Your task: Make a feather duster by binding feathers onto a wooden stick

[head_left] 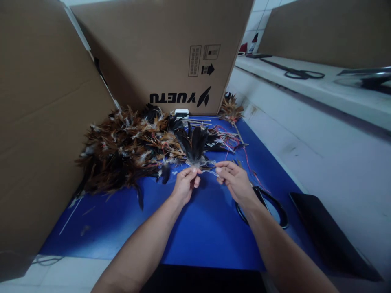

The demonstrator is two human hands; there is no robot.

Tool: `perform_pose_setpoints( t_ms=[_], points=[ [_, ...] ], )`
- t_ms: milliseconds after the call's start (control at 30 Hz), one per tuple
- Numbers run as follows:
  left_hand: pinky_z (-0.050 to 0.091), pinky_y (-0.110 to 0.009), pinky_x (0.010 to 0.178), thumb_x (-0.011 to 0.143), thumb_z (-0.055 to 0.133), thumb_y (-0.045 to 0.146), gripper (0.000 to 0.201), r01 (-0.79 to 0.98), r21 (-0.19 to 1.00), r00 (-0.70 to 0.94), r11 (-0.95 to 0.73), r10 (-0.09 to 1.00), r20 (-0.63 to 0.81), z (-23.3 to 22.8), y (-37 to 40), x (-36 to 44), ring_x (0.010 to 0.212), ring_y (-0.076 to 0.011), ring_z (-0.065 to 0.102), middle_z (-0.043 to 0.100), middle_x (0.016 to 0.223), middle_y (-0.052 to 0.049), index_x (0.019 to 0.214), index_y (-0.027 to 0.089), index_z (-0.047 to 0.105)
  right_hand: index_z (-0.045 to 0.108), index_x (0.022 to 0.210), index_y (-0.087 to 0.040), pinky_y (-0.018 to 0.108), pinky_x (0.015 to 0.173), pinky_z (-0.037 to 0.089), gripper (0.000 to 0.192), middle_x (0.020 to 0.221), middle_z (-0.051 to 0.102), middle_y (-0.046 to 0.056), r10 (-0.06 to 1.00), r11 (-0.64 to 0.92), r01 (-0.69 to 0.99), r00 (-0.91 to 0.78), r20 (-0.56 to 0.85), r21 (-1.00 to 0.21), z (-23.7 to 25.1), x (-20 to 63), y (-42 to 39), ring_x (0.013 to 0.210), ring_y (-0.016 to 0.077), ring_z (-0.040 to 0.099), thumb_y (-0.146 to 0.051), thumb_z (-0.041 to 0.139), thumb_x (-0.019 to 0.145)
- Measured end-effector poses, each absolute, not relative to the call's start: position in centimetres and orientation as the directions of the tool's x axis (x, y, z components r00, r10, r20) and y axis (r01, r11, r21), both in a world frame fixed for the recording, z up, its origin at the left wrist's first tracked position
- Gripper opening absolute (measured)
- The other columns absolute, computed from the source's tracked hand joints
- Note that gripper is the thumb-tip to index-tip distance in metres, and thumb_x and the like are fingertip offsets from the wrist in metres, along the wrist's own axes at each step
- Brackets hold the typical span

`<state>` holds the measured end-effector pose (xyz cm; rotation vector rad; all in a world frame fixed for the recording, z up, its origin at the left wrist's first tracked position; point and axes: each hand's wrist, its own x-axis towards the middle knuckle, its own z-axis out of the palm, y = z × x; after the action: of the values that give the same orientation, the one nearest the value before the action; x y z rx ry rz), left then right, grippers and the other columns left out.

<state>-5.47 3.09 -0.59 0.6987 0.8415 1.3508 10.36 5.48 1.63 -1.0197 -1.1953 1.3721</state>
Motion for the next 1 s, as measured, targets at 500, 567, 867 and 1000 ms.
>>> perform_pose_setpoints(
  t_ms=[500, 567, 867, 1000],
  points=[
    [0.023, -0.019, 0.044, 0.074, 0.065, 0.038, 0.026, -0.49, 0.865, 0.012, 0.103, 0.994, -0.112, -0.4, 3.1, -5.5, 0.04, -0.0043, 0.036, 0.045, 0.044, 0.004, 0.074, 0.012, 0.063, 0.065, 0.064, -0.022, 0.029, 0.057, 0.035, 0.019, 0.064, 0.051, 0.0, 0.92, 0.339, 0.271, -0.294, 0.258, -0.901, 1.6, 10.6, 5.3, 0.059, 0.0134, 0.045, -0.037, 0.063, 0.075],
    [0.023, -0.019, 0.043, 0.074, 0.064, 0.038, 0.027, -0.474, 0.874, 0.017, 0.106, 0.994, -0.111, -0.4, 3.1, -5.4, 0.04, -0.0044, 0.036, 0.046, 0.044, 0.004, 0.075, 0.012, 0.063, 0.066, 0.064, -0.022, 0.03, 0.063, 0.038, 0.017, 0.072, 0.054, 0.002, 0.922, 0.317, 0.165, -0.286, 0.262, -0.934, 1.7, 10.5, 5.3, 0.068, 0.0155, 0.05, -0.036, 0.065, 0.074],
    [0.023, -0.019, 0.044, 0.073, 0.066, 0.042, 0.031, -0.464, 0.882, -0.014, 0.081, 0.995, -0.098, -0.2, 3.1, -5.6, 0.04, -0.005, 0.037, 0.046, 0.044, 0.003, 0.076, 0.012, 0.062, 0.063, 0.057, -0.019, 0.029, 0.056, 0.038, 0.015, 0.086, 0.057, 0.004, 0.972, 0.022, -0.31, -0.217, 0.093, -0.95, 2.5, 10.8, 5.1, 0.065, 0.012, 0.047, -0.024, 0.065, 0.071],
    [0.023, -0.018, 0.043, 0.072, 0.067, 0.041, 0.03, -0.487, 0.872, -0.067, 0.053, 0.993, -0.098, -0.2, 3.2, -6.1, 0.04, -0.0047, 0.037, 0.046, 0.045, 0.004, 0.076, 0.012, 0.062, 0.06, 0.055, -0.017, 0.027, 0.052, 0.037, 0.016, 0.083, 0.057, 0.004, 0.98, -0.035, -0.391, -0.192, 0.044, -0.92, 2.8, 11.0, 5.2, 0.064, 0.012, 0.047, -0.022, 0.065, 0.069]
  ],
)
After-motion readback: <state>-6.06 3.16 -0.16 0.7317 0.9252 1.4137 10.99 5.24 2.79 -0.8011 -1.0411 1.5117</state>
